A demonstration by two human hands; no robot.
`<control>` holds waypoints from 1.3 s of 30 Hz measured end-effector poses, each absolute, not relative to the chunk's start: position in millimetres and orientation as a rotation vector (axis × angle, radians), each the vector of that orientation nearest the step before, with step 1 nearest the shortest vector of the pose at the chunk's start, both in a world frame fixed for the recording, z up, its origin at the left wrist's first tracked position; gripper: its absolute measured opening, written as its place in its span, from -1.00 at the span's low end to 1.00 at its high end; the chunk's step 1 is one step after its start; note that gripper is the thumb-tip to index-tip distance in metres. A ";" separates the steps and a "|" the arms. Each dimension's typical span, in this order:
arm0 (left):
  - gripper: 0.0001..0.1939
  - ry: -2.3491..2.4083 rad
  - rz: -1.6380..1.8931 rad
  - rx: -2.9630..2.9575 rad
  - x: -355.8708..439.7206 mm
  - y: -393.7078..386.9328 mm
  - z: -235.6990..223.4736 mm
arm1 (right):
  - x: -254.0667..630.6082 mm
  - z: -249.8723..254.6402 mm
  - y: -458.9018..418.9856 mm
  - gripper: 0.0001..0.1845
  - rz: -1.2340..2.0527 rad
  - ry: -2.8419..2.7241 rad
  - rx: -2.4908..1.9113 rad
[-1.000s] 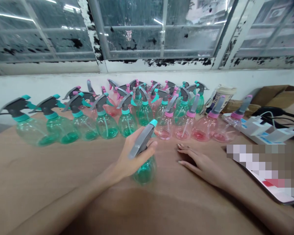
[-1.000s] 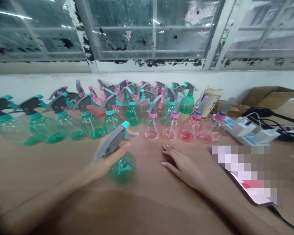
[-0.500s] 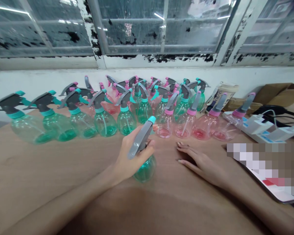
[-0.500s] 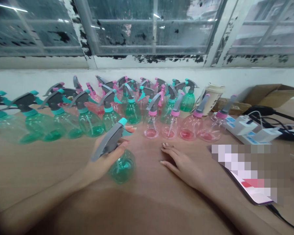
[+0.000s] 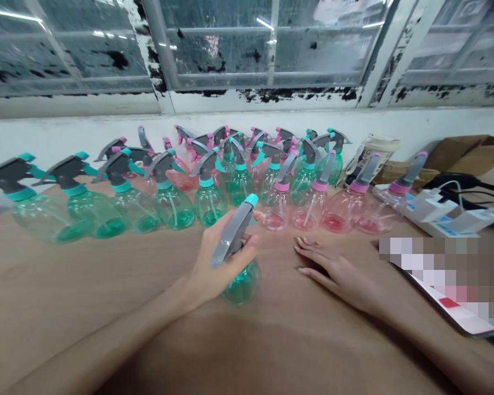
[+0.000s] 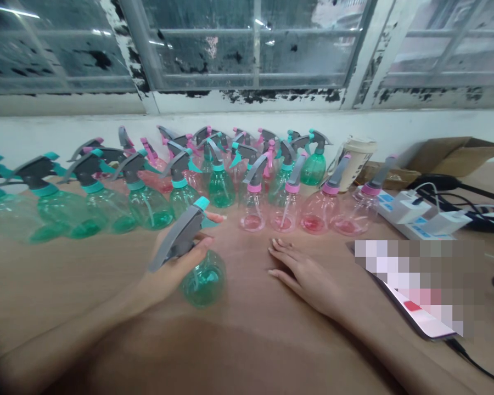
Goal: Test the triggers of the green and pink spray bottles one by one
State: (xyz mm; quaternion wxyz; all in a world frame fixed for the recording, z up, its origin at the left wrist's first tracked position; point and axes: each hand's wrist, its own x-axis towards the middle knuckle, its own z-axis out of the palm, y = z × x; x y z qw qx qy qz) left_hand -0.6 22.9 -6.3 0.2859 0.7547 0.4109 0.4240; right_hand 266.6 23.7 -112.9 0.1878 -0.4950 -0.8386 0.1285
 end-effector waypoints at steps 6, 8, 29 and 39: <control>-0.91 1.125 1.116 2.032 -1.5 23.2 -3.4 | 266.9 -112.2 23.7 -0.41 0.367 -2.368 -1.395; -0.88 1.150 1.136 2.056 -3.8 23.7 -3.7 | 266.9 -111.6 23.8 -0.40 0.367 -2.373 -1.398; -0.88 1.163 1.098 1.980 -1.5 21.7 -4.4 | 262.4 -110.9 16.9 -0.14 0.309 -2.507 -1.401; -0.79 1.149 1.094 1.999 -2.3 21.4 -2.7 | 262.7 -110.5 16.3 -0.14 0.317 -2.499 -1.392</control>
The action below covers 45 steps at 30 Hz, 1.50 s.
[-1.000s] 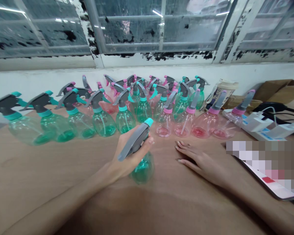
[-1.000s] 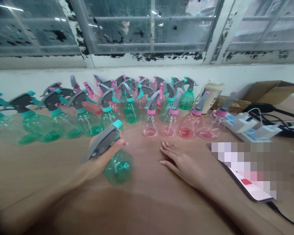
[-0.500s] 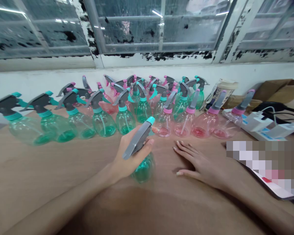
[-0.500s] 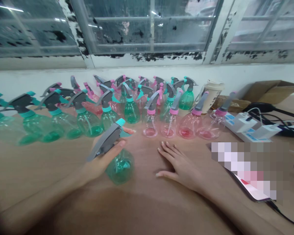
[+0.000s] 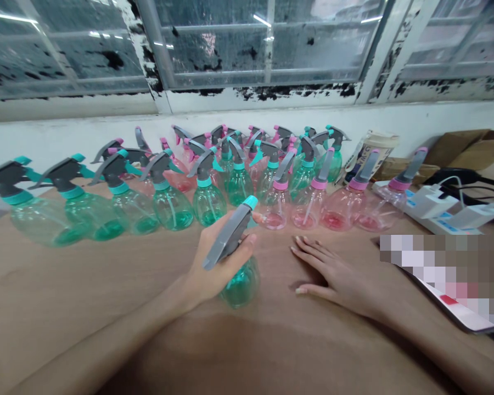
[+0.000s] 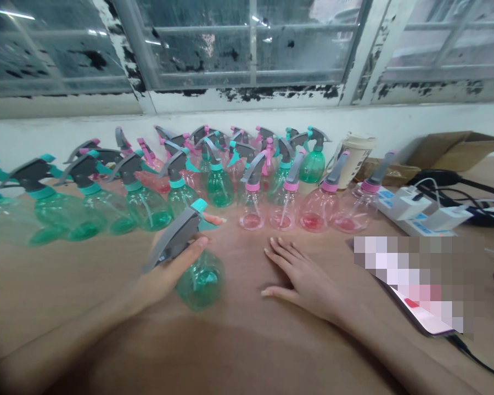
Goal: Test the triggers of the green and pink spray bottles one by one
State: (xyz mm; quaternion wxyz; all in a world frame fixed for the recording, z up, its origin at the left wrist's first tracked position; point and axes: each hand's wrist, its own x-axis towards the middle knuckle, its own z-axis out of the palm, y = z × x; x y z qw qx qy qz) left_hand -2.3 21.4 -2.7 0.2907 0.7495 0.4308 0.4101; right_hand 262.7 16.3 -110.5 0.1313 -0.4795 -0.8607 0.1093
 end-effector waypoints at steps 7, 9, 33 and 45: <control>-0.84 1.134 1.085 2.057 -0.8 22.5 1.5 | 265.3 -110.4 16.6 -0.12 0.306 -2.499 -1.367; -0.89 1.131 1.086 2.059 -0.2 22.8 2.2 | 265.5 -110.7 16.8 -0.11 0.292 -2.510 -1.366; -0.74 1.111 1.164 1.990 -2.3 22.8 -4.6 | 265.1 -111.9 16.0 -0.16 0.309 -2.484 -1.353; -0.74 1.135 1.164 2.017 -2.4 22.0 -5.6 | 264.6 -109.3 15.8 -0.15 0.325 -2.489 -1.382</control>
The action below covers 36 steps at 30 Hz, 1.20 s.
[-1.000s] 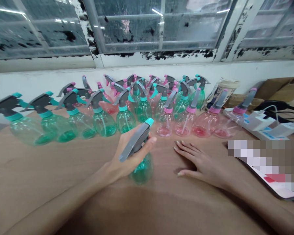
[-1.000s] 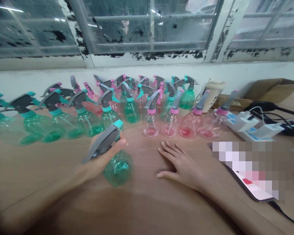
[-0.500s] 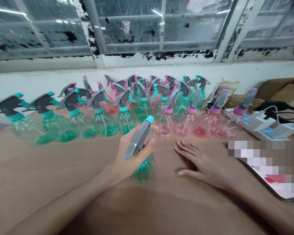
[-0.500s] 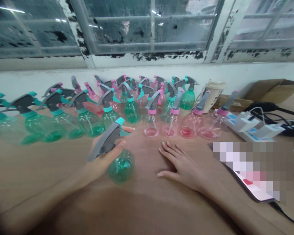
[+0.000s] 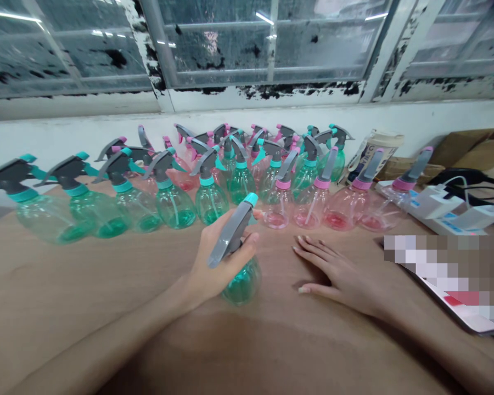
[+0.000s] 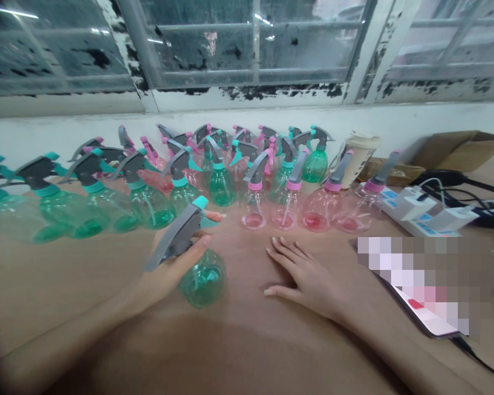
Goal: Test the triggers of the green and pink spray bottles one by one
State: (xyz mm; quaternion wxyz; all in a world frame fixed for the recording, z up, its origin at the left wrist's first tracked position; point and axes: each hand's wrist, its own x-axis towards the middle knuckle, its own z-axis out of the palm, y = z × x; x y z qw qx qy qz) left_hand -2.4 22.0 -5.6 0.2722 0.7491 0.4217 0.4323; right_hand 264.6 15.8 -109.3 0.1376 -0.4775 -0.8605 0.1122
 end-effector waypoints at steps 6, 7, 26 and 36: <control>-0.77 1.133 1.147 1.997 -1.0 20.9 -3.5 | 264.9 -110.7 15.3 -0.16 0.310 -2.480 -1.371; -0.79 1.125 1.133 1.996 -0.9 21.3 -3.3 | 265.1 -111.2 15.3 -0.16 0.308 -2.482 -1.366; -0.82 1.105 1.163 2.016 -3.0 24.6 -7.4 | 265.2 -110.9 15.9 -0.14 0.294 -2.527 -1.390; -0.82 1.141 1.137 2.026 -2.9 25.3 -8.3 | 264.6 -110.3 16.1 -0.12 0.310 -2.535 -1.412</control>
